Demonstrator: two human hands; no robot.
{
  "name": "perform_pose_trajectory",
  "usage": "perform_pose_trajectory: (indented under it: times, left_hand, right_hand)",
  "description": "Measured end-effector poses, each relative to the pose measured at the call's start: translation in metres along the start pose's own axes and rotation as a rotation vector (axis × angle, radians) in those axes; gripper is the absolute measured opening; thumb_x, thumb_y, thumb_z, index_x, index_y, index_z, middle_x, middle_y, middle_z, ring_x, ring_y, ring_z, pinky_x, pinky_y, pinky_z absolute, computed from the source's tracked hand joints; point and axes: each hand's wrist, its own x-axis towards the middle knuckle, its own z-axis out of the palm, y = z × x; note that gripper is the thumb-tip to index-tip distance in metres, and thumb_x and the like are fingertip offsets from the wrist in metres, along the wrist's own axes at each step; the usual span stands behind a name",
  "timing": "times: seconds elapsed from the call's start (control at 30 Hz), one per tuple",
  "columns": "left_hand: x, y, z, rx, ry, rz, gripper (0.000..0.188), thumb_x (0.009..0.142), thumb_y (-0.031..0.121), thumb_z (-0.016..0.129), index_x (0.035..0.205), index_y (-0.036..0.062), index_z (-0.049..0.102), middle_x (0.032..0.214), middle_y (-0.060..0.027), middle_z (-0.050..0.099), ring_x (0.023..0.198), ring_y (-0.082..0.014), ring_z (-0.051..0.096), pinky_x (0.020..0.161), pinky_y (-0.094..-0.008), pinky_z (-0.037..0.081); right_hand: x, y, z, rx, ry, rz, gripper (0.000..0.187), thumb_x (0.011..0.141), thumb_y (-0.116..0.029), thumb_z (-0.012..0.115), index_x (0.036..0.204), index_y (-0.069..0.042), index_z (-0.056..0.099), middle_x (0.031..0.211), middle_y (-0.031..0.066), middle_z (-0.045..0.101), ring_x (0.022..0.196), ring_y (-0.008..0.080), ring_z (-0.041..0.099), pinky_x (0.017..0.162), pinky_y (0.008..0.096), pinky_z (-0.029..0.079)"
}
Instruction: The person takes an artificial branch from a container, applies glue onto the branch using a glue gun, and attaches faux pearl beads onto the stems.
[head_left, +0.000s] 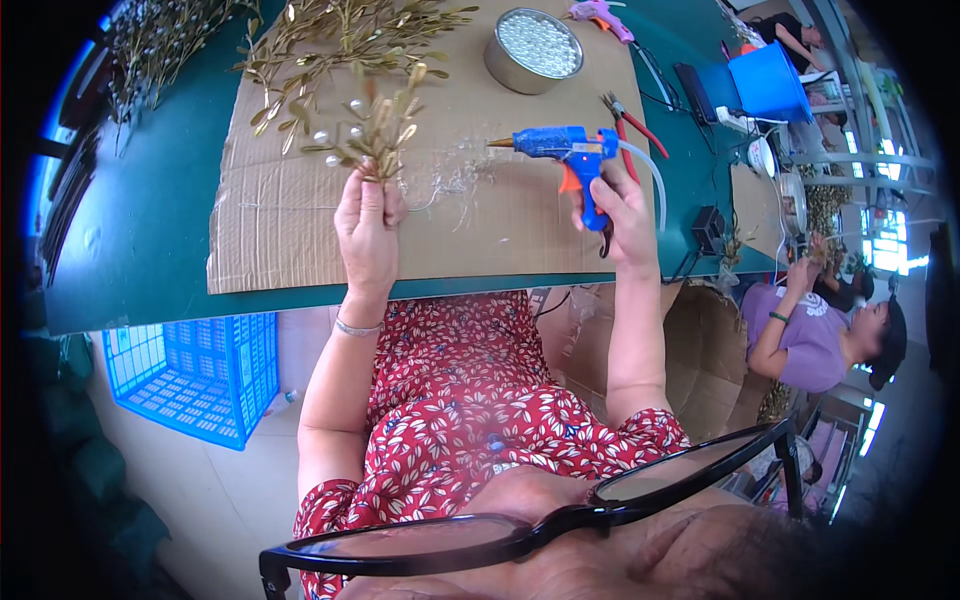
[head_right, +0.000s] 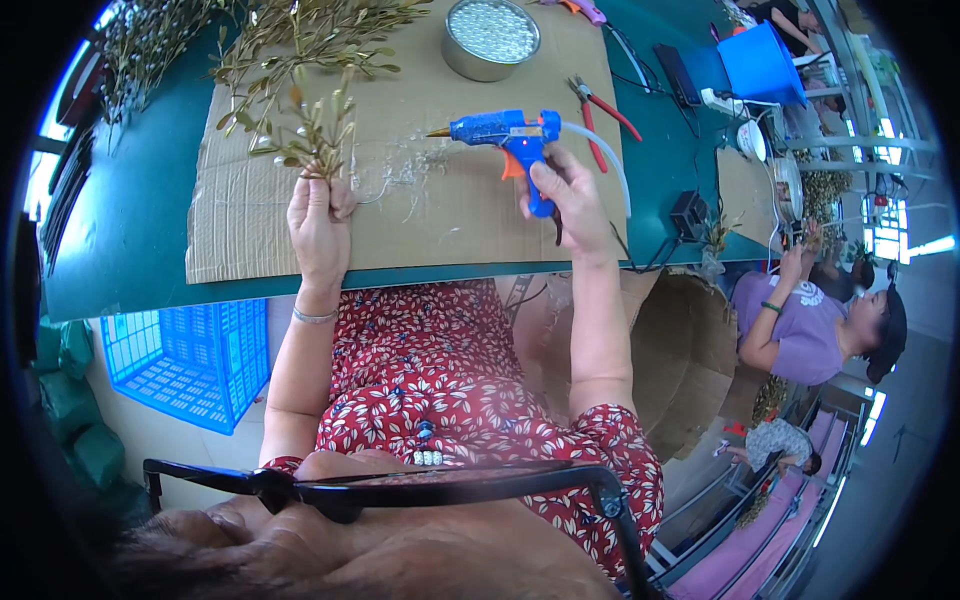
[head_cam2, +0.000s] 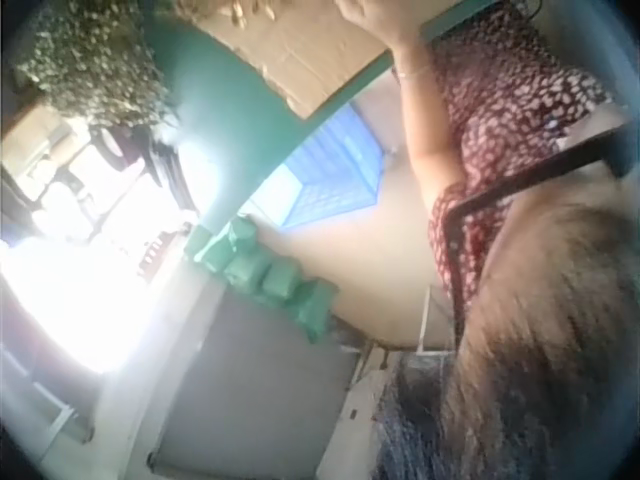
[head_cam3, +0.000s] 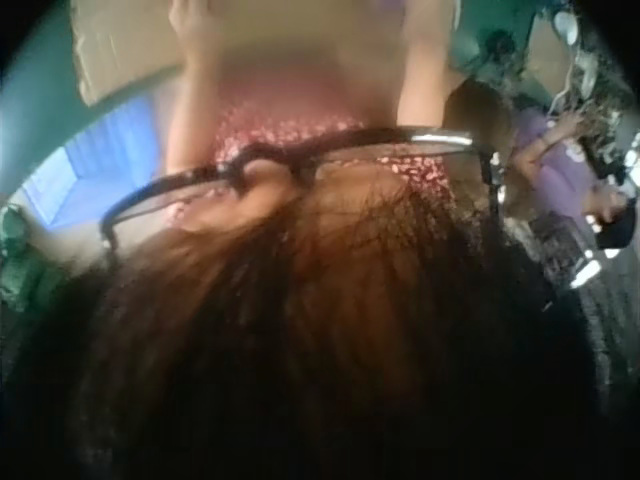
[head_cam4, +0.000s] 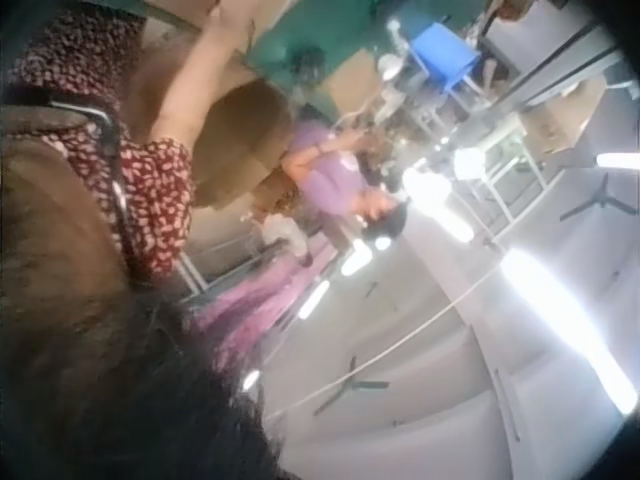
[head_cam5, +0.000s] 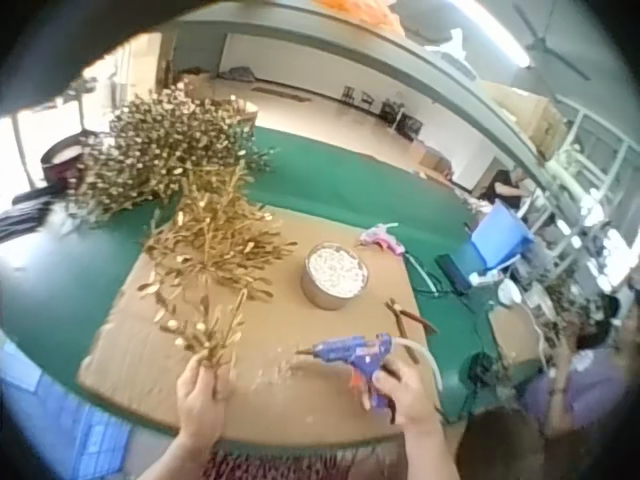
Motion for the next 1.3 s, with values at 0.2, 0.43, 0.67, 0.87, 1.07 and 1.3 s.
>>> perform_pose_trajectory:
  times: [0.2, 0.43, 0.67, 0.87, 1.07, 1.3]
  left_hand:
    - [0.003, -0.003, -0.005, -0.130, 0.003, -0.002, 0.020, 0.099, 0.014, 0.039, 0.112, 0.0020, 0.048, 0.072, 0.0021, 0.038, 0.061, -0.0074, 0.030, 0.056, -0.0222, 0.028]
    - [-0.002, -0.002, -0.004, -0.065, 0.021, 0.007, 0.020, 0.099, 0.013, 0.040, 0.113, 0.0034, 0.050, 0.071, 0.0023, 0.038, 0.061, -0.0073, 0.031, 0.055, -0.0224, 0.028]
    - [-0.005, -0.001, -0.002, -0.024, -0.009, -0.001, 0.021, 0.099, 0.013, 0.040, 0.114, 0.0025, 0.050, 0.070, 0.0020, 0.038, 0.061, -0.0075, 0.031, 0.055, -0.0223, 0.027]
    - [-0.003, -0.004, -0.002, -0.052, -0.009, -0.003, 0.022, 0.099, 0.013, 0.039, 0.116, 0.0022, 0.048, 0.069, 0.0026, 0.035, 0.061, -0.0074, 0.030, 0.054, -0.0222, 0.027]
    - [0.000, -0.001, 0.001, -0.042, 0.009, -0.012, 0.021, 0.099, 0.013, 0.039, 0.114, 0.0013, 0.048, 0.070, 0.0031, 0.034, 0.062, -0.0067, 0.030, 0.055, -0.0216, 0.028]
    - [0.000, 0.001, 0.000, 0.011, -0.017, -0.022, 0.021, 0.099, 0.014, 0.039, 0.112, 0.0009, 0.049, 0.070, 0.0027, 0.034, 0.062, -0.0070, 0.030, 0.057, -0.0216, 0.029]
  right_hand:
    - [0.033, 0.020, -0.019, -0.279, 0.042, -0.026, 0.030, 0.083, -0.014, 0.067, 0.106, 0.003, 0.059, 0.090, 0.0022, 0.061, 0.080, 0.0072, 0.056, 0.070, 0.0200, 0.045]
    - [0.049, 0.022, -0.027, -0.632, 0.092, -0.073, 0.019, 0.082, -0.011, 0.066, 0.095, 0.002, 0.061, 0.084, 0.0056, 0.064, 0.077, 0.0096, 0.060, 0.070, 0.0232, 0.048]
    - [0.136, -0.038, -0.011, -1.064, 0.069, -0.499, 0.020, 0.081, -0.014, 0.062, 0.096, 0.000, 0.062, 0.079, 0.0097, 0.065, 0.070, 0.0162, 0.060, 0.067, 0.0294, 0.047]
    - [0.209, -0.040, 0.009, -1.367, -0.232, -0.420, 0.025, 0.071, -0.015, 0.062, 0.093, -0.004, 0.065, 0.084, 0.0142, 0.066, 0.077, 0.0304, 0.063, 0.071, 0.0381, 0.048]
    - [0.225, -0.030, 0.002, -1.369, -0.248, -0.412, 0.017, 0.069, -0.011, 0.061, 0.082, -0.002, 0.067, 0.080, 0.0172, 0.066, 0.077, 0.0316, 0.064, 0.071, 0.0380, 0.050]
    - [0.223, -0.030, 0.005, -1.500, -0.252, -0.451, 0.018, 0.071, -0.008, 0.059, 0.086, -0.001, 0.066, 0.083, 0.0199, 0.065, 0.078, 0.0327, 0.063, 0.072, 0.0384, 0.050]
